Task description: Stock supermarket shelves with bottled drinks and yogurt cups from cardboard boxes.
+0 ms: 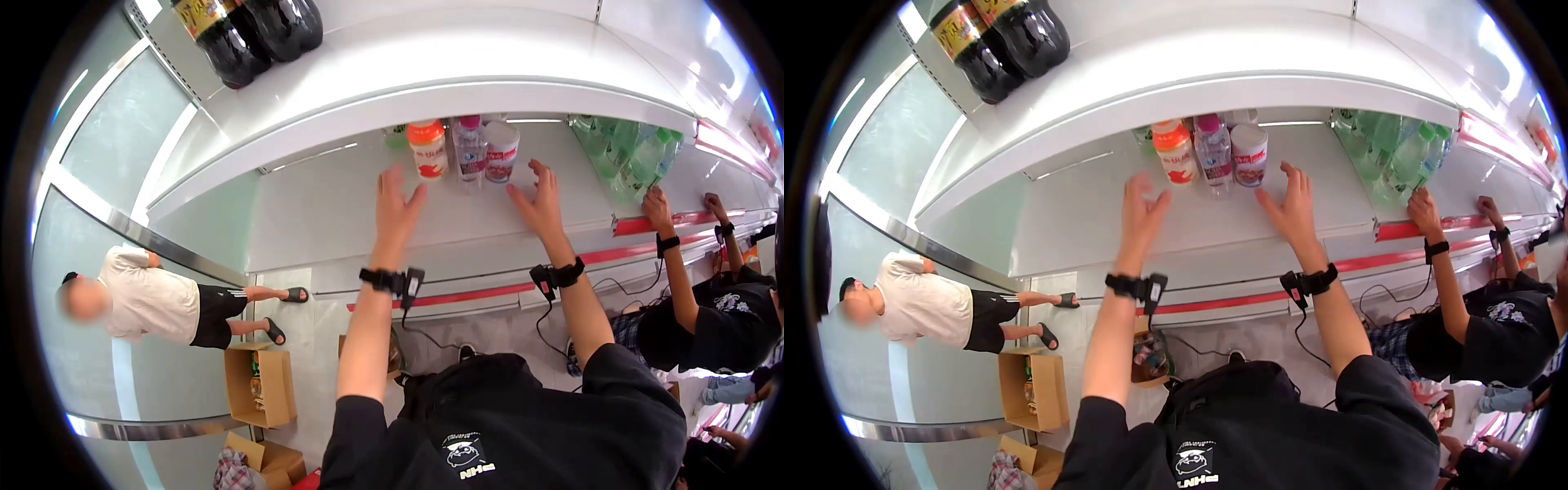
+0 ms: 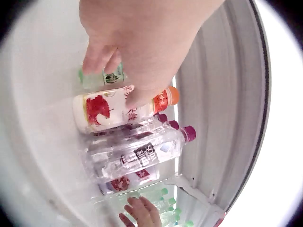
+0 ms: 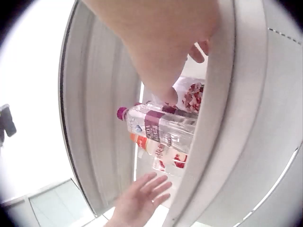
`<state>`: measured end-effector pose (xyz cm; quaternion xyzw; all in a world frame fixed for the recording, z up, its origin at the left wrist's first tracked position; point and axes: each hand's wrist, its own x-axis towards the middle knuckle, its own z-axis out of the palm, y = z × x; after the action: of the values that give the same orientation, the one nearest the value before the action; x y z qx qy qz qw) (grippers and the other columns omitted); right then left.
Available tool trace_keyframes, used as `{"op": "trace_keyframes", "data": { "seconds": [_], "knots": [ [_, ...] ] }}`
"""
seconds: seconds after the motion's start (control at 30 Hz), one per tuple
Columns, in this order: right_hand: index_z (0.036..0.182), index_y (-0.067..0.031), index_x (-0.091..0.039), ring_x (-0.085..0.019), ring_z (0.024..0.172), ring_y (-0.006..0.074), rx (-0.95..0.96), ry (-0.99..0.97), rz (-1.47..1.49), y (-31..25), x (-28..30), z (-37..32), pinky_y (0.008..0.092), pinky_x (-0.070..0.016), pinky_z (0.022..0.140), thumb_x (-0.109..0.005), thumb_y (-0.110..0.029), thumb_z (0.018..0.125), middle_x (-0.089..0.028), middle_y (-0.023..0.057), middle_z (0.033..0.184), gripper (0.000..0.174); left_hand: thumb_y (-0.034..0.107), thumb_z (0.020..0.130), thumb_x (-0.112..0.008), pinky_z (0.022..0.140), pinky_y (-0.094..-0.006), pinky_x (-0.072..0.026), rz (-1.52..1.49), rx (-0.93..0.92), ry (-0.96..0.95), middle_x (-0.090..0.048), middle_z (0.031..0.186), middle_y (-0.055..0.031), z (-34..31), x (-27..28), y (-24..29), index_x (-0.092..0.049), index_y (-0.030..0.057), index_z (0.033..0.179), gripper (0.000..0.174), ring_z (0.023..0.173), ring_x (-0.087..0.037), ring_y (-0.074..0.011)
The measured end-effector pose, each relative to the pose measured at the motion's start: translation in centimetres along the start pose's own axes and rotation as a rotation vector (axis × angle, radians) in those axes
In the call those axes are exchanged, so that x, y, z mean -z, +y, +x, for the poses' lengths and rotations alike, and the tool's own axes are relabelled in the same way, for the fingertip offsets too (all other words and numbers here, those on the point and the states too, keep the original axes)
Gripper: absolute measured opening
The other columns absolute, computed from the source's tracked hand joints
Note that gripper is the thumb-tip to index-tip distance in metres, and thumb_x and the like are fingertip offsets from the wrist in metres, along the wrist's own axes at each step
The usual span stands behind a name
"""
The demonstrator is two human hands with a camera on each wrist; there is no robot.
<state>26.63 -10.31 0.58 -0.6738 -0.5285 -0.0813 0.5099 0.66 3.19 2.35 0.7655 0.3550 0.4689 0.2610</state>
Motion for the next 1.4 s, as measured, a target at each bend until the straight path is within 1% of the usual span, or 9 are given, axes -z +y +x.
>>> {"op": "trace_keyframes", "data": {
  "seconds": [0.03,0.1,0.2,0.3,0.5,0.83,0.93,1.1,1.4],
  "knots": [
    [0.127,0.0032,-0.047,-0.049,0.114,0.0376,0.076,0.023,-0.016,-0.3,0.1,0.0,0.0448,-0.0404,0.098,-0.076,-0.025,0.080,-0.055,0.0194,0.122,0.062,0.024,0.083,-0.073,0.076,-0.0346,-0.0516,-0.002,0.011,-0.009,-0.053,0.127,-0.0172,1.1,-0.4,-0.3,-0.047,0.0033,0.130,0.057,0.095,-0.061,-0.0263],
    [0.127,0.0027,-0.048,-0.050,0.113,0.0374,0.074,0.007,-0.043,-1.0,0.2,0.2,0.0447,-0.0413,0.097,-0.076,-0.024,0.079,-0.055,0.0190,0.121,0.062,0.023,0.078,-0.077,0.093,-0.0423,-0.0497,0.052,0.081,-0.074,-0.046,0.136,-0.0232,3.5,-1.4,-0.8,-0.034,0.0010,0.141,0.080,0.118,-0.054,-0.0365],
    [0.125,0.0011,-0.049,-0.052,0.111,0.0349,0.102,-0.002,-0.088,-1.2,0.1,-0.2,0.0428,-0.0447,0.093,-0.075,-0.022,0.078,-0.056,0.0174,0.119,0.058,0.017,0.074,-0.080,0.097,-0.0441,-0.0478,-0.018,0.050,-0.172,-0.045,0.138,-0.0245,5.6,-3.0,-1.9,-0.028,0.0001,0.145,0.090,0.124,-0.052,-0.0363],
    [0.125,0.0000,-0.050,-0.055,0.109,0.0321,0.133,0.007,-0.099,-1.4,0.2,0.1,0.0412,-0.0475,0.089,-0.075,-0.019,0.079,-0.057,0.0160,0.116,0.056,0.007,0.072,-0.079,0.094,-0.0375,-0.0488,-0.199,-0.039,-0.143,-0.057,0.128,-0.0137,6.7,-4.6,-2.1,-0.036,0.0036,0.140,0.080,0.116,-0.058,-0.0254],
    [0.125,-0.0006,-0.050,-0.057,0.109,0.0300,0.095,0.000,-0.061,-1.0,-0.3,-0.1,0.0410,-0.0483,0.087,-0.074,-0.018,0.078,-0.057,0.0151,0.116,0.056,0.003,0.074,-0.078,0.092,-0.0351,-0.0498,-0.309,0.007,-0.194,-0.062,0.121,-0.0118,7.3,-5.4,-2.0,-0.042,0.0036,0.134,0.070,0.111,-0.061,-0.0233],
    [0.121,0.0000,-0.051,-0.057,0.106,0.0318,0.072,-0.017,-0.073,-2.0,0.0,-0.1,0.0411,-0.0469,0.091,-0.074,-0.018,0.077,-0.058,0.0158,0.112,0.052,0.011,0.073,-0.082,0.091,-0.0357,-0.0506,-0.241,0.098,-0.162,-0.063,0.121,-0.0125,9.1,-6.6,-3.3,-0.043,0.0037,0.132,0.071,0.109,-0.063,-0.0237],
    [0.121,-0.0002,-0.051,-0.057,0.105,0.0315,0.091,-0.010,-0.075,-1.8,-0.1,-0.1,0.0409,-0.0473,0.090,-0.074,-0.018,0.077,-0.058,0.0156,0.112,0.052,0.010,0.069,-0.081,0.091,-0.0381,-0.0517,-0.202,0.157,-0.214,-0.061,0.123,-0.0181,9.6,-6.6,-3.5,-0.033,0.0030,0.142,0.087,0.110,-0.063,-0.0313],
    [0.121,0.0000,-0.052,-0.057,0.106,0.0316,0.078,-0.024,-0.094,-2.1,-0.1,-0.1,0.0407,-0.0476,0.090,-0.074,-0.017,0.077,-0.058,0.0157,0.112,0.052,0.014,0.067,-0.083,0.088,-0.0388,-0.0525,-0.204,0.125,-0.204,-0.063,0.120,-0.0187,9.9,-6.3,-3.2,-0.048,0.0016,0.128,0.071,0.106,-0.064,-0.0324],
    [0.120,0.0001,-0.052,-0.057,0.105,0.0320,0.082,-0.016,-0.098,-2.2,-0.2,-0.2,0.0414,-0.0477,0.090,-0.073,-0.019,0.078,-0.059,0.0161,0.111,0.051,0.023,0.066,-0.085,0.088,-0.0389,-0.0527,-0.123,0.129,-0.162,-0.064,0.119,-0.0189,9.9,-6.7,-3.1,-0.051,0.0017,0.128,0.074,0.106,-0.065,-0.0332]
  ]
}}
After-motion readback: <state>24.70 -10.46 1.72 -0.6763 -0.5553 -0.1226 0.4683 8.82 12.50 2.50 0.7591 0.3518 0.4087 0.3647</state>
